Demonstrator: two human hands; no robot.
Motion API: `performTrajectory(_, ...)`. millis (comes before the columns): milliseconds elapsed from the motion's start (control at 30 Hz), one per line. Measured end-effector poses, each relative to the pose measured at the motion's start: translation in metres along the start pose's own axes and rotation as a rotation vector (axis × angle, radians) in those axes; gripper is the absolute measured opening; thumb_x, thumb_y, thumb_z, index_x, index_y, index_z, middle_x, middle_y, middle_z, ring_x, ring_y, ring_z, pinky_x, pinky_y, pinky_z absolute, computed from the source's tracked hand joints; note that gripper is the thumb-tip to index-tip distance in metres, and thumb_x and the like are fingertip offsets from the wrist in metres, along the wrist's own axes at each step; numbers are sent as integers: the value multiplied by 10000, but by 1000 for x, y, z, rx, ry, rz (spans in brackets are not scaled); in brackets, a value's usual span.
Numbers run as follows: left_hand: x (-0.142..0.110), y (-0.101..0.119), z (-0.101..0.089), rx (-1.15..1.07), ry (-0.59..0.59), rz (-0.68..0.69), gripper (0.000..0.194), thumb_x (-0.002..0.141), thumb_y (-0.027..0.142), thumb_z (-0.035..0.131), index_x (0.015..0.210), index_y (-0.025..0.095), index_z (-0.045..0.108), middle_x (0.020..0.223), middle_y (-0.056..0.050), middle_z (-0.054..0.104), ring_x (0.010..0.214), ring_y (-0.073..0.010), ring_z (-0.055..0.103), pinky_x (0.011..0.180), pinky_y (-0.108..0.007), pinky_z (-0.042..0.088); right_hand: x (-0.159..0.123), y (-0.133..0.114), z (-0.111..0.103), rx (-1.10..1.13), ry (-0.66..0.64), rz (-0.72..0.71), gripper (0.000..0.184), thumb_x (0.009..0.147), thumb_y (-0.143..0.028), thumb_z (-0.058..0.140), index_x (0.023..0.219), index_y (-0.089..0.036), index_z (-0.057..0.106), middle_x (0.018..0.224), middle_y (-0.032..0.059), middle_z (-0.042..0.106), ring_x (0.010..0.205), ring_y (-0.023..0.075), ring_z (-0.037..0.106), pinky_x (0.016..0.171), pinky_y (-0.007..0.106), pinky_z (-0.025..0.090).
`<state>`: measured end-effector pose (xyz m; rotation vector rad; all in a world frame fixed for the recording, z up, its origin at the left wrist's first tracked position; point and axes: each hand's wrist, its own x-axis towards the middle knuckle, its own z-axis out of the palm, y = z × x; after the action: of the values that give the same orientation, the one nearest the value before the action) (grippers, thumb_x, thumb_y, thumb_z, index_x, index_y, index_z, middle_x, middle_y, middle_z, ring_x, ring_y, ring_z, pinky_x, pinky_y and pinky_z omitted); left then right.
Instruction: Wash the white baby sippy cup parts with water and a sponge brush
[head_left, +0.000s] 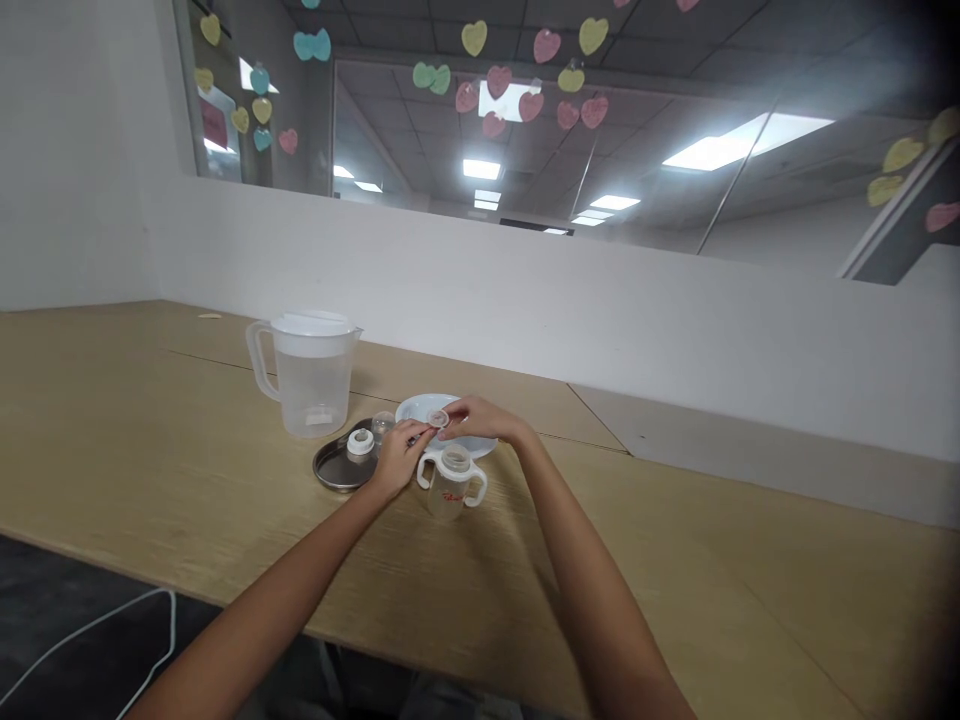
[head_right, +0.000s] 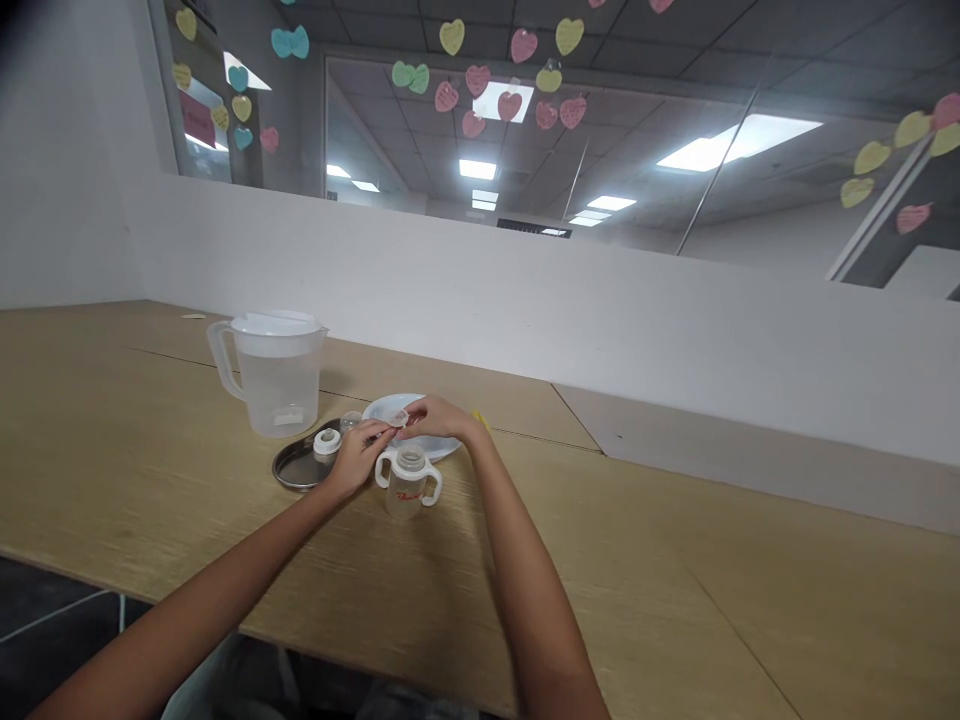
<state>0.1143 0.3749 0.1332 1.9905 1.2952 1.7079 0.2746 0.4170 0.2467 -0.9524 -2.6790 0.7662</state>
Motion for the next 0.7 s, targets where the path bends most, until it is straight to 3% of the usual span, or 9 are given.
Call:
performTrajectory(200, 0, 3, 0, 25, 7, -3, 243, 853, 342, 500, 826, 172, 671, 883, -45, 657, 870, -161, 563, 809, -293, 420, 6, -8, 9, 157, 116, -41, 303, 677, -363, 645, 838, -108, 673, 808, 19, 638, 758, 123, 544, 704, 214, 409)
performTrajectory(367, -2, 5, 0, -52, 71, -53, 336, 876, 347, 457, 1145, 184, 573, 1059, -67, 625, 964, -162, 561, 881, -304, 422, 1, -6, 1, 285, 156, 10, 243, 704, -253, 594, 887, -99, 633, 823, 32, 647, 735, 104, 563, 667, 191, 409)
performTrajectory(433, -3, 6, -1, -93, 119, -80, 368, 888, 374, 420, 1173, 177, 545, 1055, -77, 622, 954, -161, 565, 876, -301, 429, -1, -5, -2, 176, 149, 70, 205, 703, -204, 581, 872, -102, 635, 782, 27, 646, 704, 98, 560, 632, 178, 396)
performTrajectory(533, -6, 10, -3, -132, 151, -71, 387, 899, 415, 371, 1145, 173, 546, 1028, -80, 618, 933, -155, 565, 863, -291, 432, 0, -3, 0, -185, 145, 197, 167, 715, -185, 588, 846, -120, 670, 795, 33, 651, 691, 95, 546, 603, 174, 368)
performTrajectory(600, -10, 13, -4, -111, 107, 23, 396, 898, 429, 362, 1150, 180, 538, 1022, -79, 607, 941, -157, 557, 866, -291, 426, 3, 0, 5, -356, 119, 285, 161, 708, -157, 602, 842, -133, 688, 833, 42, 660, 702, 99, 546, 603, 178, 358)
performTrajectory(700, -16, 19, -7, -30, -42, 229, 451, 877, 462, 387, 1213, 180, 493, 1040, -90, 590, 971, -180, 537, 883, -312, 408, 9, 5, 18, -422, 57, 357, 158, 676, -87, 594, 790, -127, 697, 812, 64, 667, 671, 115, 546, 581, 195, 347)
